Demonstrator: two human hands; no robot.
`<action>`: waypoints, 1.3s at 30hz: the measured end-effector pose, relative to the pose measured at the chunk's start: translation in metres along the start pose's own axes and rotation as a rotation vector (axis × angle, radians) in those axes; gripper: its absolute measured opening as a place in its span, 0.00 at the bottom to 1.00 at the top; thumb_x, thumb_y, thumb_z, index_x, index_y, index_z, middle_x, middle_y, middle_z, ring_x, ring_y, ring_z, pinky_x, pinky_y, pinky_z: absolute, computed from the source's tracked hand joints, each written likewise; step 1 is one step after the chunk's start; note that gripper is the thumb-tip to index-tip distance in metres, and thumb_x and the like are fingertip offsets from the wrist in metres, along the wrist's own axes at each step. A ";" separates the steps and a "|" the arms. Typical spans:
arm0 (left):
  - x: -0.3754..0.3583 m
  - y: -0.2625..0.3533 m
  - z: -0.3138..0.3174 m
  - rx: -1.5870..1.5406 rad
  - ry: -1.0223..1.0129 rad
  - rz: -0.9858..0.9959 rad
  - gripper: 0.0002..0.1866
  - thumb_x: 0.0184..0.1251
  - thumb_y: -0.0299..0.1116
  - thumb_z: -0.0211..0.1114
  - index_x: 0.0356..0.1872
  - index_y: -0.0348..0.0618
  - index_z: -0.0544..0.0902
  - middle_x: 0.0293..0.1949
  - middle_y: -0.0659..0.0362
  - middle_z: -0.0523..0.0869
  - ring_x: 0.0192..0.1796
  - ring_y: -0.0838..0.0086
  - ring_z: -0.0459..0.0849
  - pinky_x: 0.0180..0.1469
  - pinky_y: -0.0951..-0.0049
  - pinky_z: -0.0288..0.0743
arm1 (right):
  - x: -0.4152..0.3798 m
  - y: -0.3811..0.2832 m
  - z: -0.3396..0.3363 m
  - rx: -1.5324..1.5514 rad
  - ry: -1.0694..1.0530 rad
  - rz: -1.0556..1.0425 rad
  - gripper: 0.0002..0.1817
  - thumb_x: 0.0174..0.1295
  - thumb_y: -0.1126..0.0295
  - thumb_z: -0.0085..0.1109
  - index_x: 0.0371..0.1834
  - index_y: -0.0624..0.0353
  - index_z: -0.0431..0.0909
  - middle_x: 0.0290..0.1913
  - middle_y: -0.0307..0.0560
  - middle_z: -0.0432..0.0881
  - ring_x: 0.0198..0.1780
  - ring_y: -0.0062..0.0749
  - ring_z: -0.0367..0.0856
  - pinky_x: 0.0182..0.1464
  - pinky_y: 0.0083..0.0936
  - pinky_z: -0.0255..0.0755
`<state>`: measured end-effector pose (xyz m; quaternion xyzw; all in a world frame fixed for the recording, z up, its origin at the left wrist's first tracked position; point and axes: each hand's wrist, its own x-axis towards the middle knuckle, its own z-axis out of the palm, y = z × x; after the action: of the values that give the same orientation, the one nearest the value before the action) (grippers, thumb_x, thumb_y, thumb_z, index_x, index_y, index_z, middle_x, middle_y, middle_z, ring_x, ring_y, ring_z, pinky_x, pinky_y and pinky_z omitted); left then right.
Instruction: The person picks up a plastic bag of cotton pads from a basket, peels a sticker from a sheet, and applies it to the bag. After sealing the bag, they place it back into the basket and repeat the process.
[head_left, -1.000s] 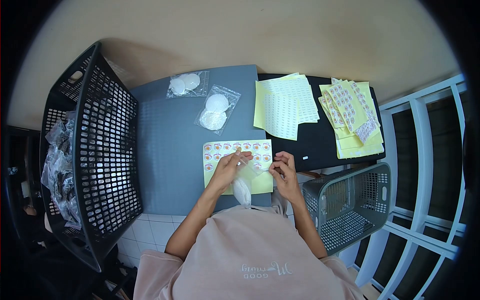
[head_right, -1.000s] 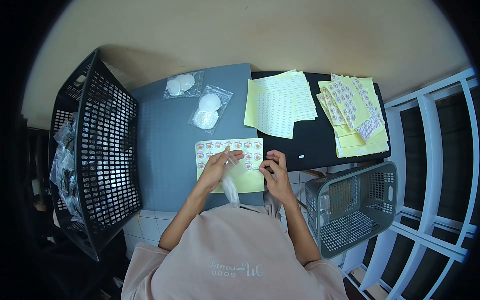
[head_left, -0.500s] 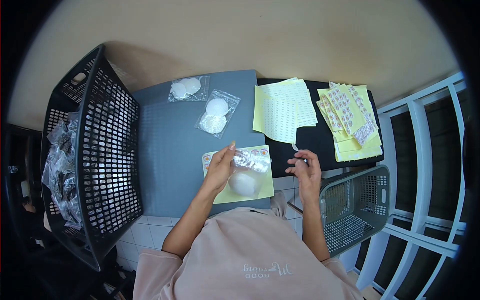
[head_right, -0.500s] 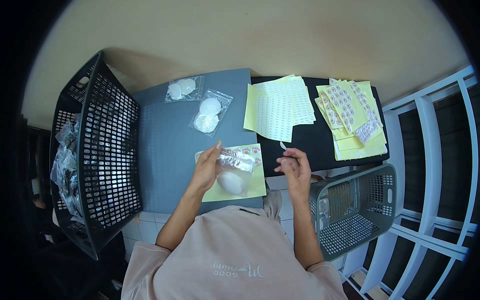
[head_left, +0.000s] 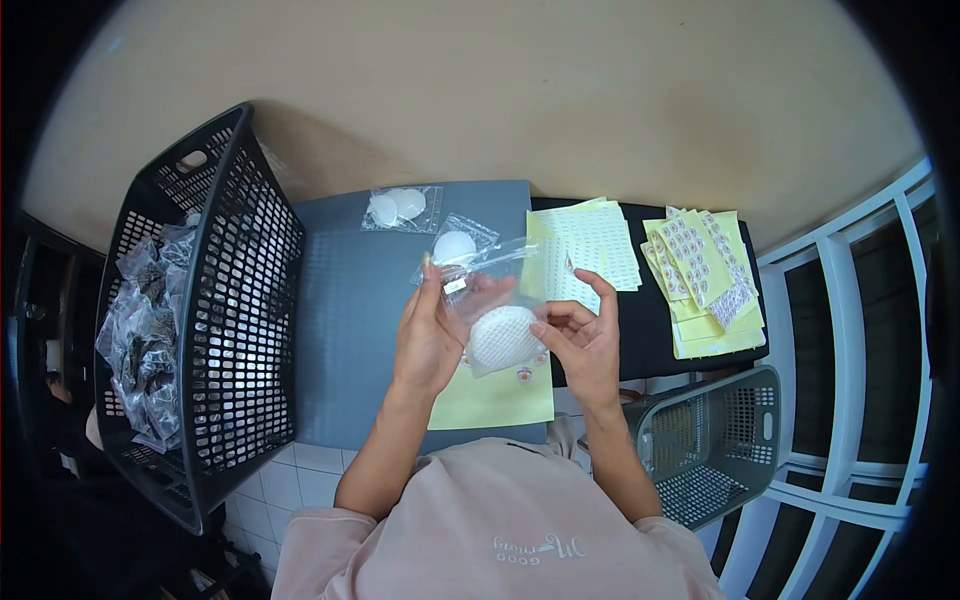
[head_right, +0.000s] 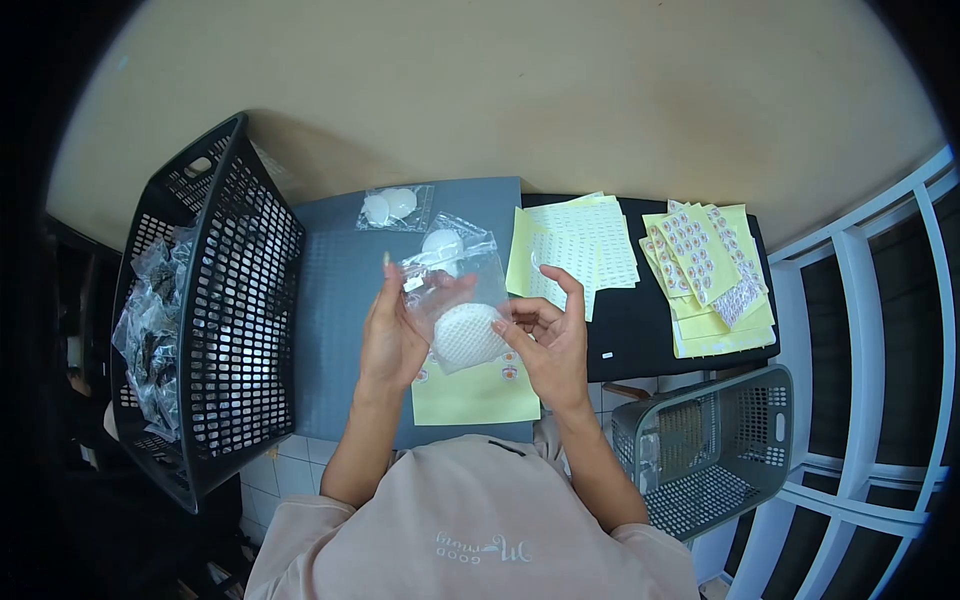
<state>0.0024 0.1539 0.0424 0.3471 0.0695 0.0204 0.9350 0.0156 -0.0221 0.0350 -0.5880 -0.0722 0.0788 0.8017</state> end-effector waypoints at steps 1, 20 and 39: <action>-0.002 0.000 -0.001 0.013 -0.025 0.011 0.22 0.79 0.45 0.44 0.55 0.34 0.71 0.48 0.47 0.82 0.55 0.57 0.82 0.58 0.59 0.78 | 0.001 -0.002 0.001 0.025 0.017 -0.010 0.38 0.56 0.85 0.63 0.67 0.61 0.52 0.39 0.55 0.83 0.42 0.28 0.82 0.47 0.23 0.76; -0.002 -0.012 0.001 0.675 -0.070 -0.012 0.20 0.79 0.40 0.48 0.53 0.32 0.78 0.40 0.58 0.82 0.41 0.79 0.81 0.43 0.77 0.77 | 0.010 -0.057 0.002 -0.686 -0.228 -0.166 0.04 0.59 0.82 0.59 0.37 0.67 0.76 0.46 0.47 0.68 0.35 0.27 0.77 0.35 0.22 0.74; -0.003 -0.023 -0.002 0.686 -0.048 0.019 0.18 0.79 0.37 0.49 0.53 0.31 0.79 0.39 0.61 0.83 0.40 0.83 0.78 0.43 0.82 0.74 | 0.018 -0.035 0.015 -0.864 -0.300 -0.251 0.06 0.58 0.82 0.61 0.36 0.69 0.74 0.47 0.50 0.67 0.32 0.32 0.76 0.33 0.28 0.71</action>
<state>-0.0010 0.1379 0.0260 0.6424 0.0470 -0.0037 0.7649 0.0317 -0.0146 0.0735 -0.8366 -0.2839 0.0280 0.4677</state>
